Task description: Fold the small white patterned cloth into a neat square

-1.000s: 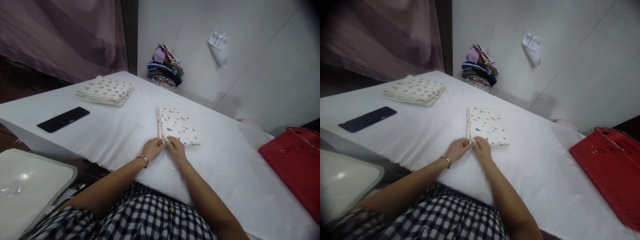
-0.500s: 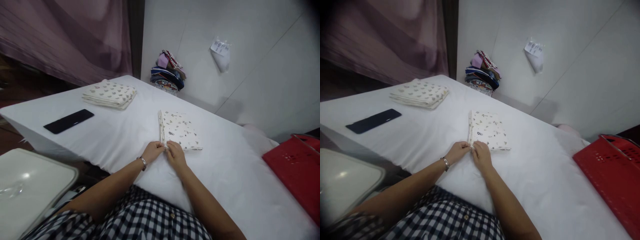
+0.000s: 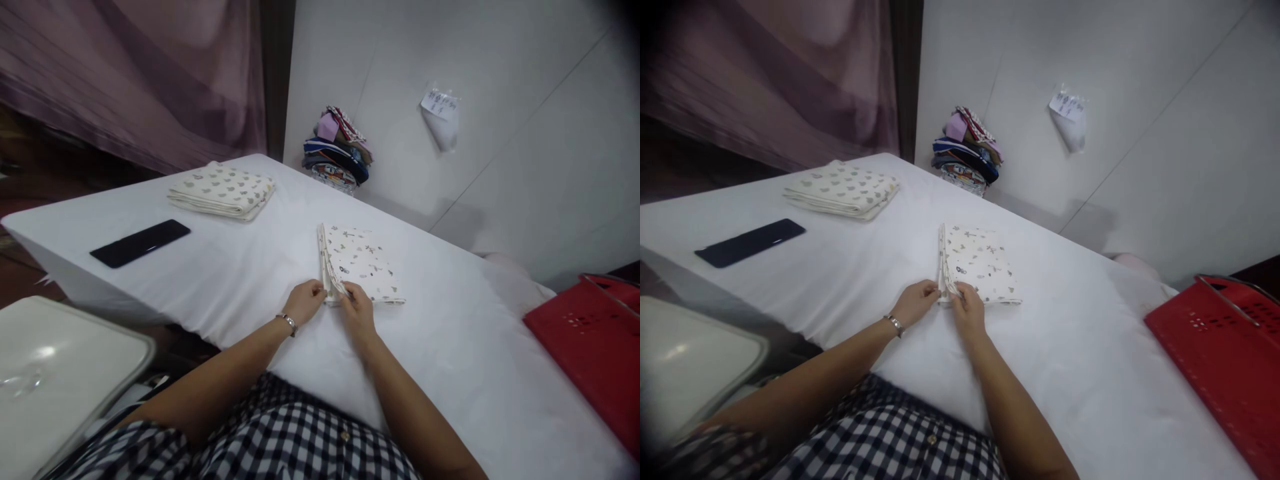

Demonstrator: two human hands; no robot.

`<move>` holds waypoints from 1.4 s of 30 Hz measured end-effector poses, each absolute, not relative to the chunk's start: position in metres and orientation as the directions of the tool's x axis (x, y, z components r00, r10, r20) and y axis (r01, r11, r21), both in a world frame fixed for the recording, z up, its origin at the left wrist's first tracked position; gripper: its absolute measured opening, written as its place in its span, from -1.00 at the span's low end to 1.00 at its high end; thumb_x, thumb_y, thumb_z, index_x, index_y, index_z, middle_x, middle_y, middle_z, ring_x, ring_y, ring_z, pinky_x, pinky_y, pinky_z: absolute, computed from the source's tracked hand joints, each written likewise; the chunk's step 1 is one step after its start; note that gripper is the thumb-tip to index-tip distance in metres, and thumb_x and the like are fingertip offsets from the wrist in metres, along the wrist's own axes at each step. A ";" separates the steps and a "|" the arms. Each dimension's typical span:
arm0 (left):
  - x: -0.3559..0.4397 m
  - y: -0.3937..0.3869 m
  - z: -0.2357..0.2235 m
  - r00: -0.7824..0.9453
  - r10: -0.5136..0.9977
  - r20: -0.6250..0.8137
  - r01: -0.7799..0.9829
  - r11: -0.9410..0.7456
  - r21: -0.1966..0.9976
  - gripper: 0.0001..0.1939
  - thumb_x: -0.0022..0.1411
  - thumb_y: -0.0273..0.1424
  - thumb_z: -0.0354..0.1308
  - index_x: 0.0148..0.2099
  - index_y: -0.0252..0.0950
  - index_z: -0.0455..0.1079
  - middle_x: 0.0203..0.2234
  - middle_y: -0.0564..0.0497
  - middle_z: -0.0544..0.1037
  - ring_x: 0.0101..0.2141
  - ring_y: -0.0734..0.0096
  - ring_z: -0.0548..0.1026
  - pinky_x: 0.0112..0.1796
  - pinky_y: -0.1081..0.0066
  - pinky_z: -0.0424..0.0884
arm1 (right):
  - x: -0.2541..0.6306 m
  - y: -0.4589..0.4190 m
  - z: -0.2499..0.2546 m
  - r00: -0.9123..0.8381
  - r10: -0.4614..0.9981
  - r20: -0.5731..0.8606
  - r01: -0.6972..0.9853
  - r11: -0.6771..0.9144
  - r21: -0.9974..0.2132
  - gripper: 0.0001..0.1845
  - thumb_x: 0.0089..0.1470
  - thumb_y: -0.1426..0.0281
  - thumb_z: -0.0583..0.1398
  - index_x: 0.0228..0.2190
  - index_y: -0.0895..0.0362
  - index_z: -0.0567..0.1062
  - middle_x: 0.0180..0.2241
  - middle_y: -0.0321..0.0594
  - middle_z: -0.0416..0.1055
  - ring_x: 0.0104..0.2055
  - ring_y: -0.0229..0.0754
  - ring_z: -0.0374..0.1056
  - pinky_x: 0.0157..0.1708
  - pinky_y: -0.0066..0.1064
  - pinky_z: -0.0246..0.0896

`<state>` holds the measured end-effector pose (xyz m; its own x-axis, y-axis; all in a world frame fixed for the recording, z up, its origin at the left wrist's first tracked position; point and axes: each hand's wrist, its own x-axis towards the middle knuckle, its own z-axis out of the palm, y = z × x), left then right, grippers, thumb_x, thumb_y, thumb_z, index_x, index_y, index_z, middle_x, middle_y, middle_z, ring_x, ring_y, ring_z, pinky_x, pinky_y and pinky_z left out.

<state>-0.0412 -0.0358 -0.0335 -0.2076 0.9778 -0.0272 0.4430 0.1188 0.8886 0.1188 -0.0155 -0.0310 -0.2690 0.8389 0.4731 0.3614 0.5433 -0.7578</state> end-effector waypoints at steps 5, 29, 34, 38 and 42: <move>-0.039 -0.032 -0.029 -0.181 0.979 -0.089 0.455 0.164 0.875 -0.83 0.06 -0.28 0.08 -0.43 -0.27 0.38 -0.56 0.07 0.48 -0.47 0.41 0.42 -0.44 0.46 0.24 | 0.117 -0.012 -0.035 -0.254 0.829 0.498 0.351 0.559 -0.751 -0.78 0.08 0.36 0.10 -0.21 0.09 0.44 -0.17 -0.14 0.43 -0.09 -0.12 0.33 -0.06 -0.24 0.23; -0.028 -0.049 -0.030 -0.056 0.986 -0.157 0.246 0.166 0.955 -0.80 0.06 -0.32 0.08 -0.23 -0.27 0.30 -0.67 0.20 0.35 -0.71 0.55 0.32 -0.60 0.50 0.23 | 0.117 -0.009 -0.033 -0.275 0.803 0.528 0.366 0.595 -0.715 -0.78 0.09 0.37 0.10 -0.20 0.07 0.45 -0.18 -0.17 0.44 -0.10 -0.13 0.35 -0.08 -0.27 0.25; -0.026 -0.048 -0.035 -0.045 0.988 -0.148 0.132 0.153 0.979 -0.87 0.02 -0.34 0.10 -0.39 -0.29 0.25 -0.58 0.15 0.39 -0.66 0.55 0.40 -0.56 0.49 0.29 | 0.117 -0.007 -0.034 -0.331 0.766 0.551 0.434 0.642 -0.631 -0.76 0.11 0.38 0.08 -0.17 0.08 0.44 -0.14 -0.15 0.44 -0.07 -0.12 0.33 -0.06 -0.25 0.23; -0.026 -0.051 -0.028 -0.064 0.988 -0.140 0.136 0.148 0.980 -0.88 0.02 -0.37 0.09 -0.48 -0.29 0.26 -0.62 0.15 0.38 -0.61 0.53 0.40 -0.48 0.49 0.32 | 0.117 -0.009 -0.041 -0.473 0.683 0.556 0.477 0.730 -0.490 -0.75 0.13 0.40 0.07 -0.16 0.09 0.45 -0.13 -0.13 0.45 -0.04 -0.10 0.31 -0.02 -0.19 0.19; -0.027 -0.055 -0.018 -0.091 0.969 -0.228 0.151 0.240 0.959 -0.91 0.02 -0.42 0.09 -0.49 -0.30 0.31 -0.69 0.15 0.39 -0.64 0.55 0.35 -0.57 0.54 0.23 | 0.117 -0.010 -0.045 -0.513 0.659 0.550 0.486 0.751 -0.448 -0.74 0.14 0.39 0.06 -0.14 0.08 0.45 -0.12 -0.14 0.45 -0.03 -0.11 0.30 -0.01 -0.18 0.20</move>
<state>-0.0265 -0.0547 -0.0179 -0.0905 0.9694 -0.2282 0.1512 0.2399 0.9590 0.1174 -0.0099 -0.0445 -0.5130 0.6594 0.5496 0.4855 0.7509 -0.4477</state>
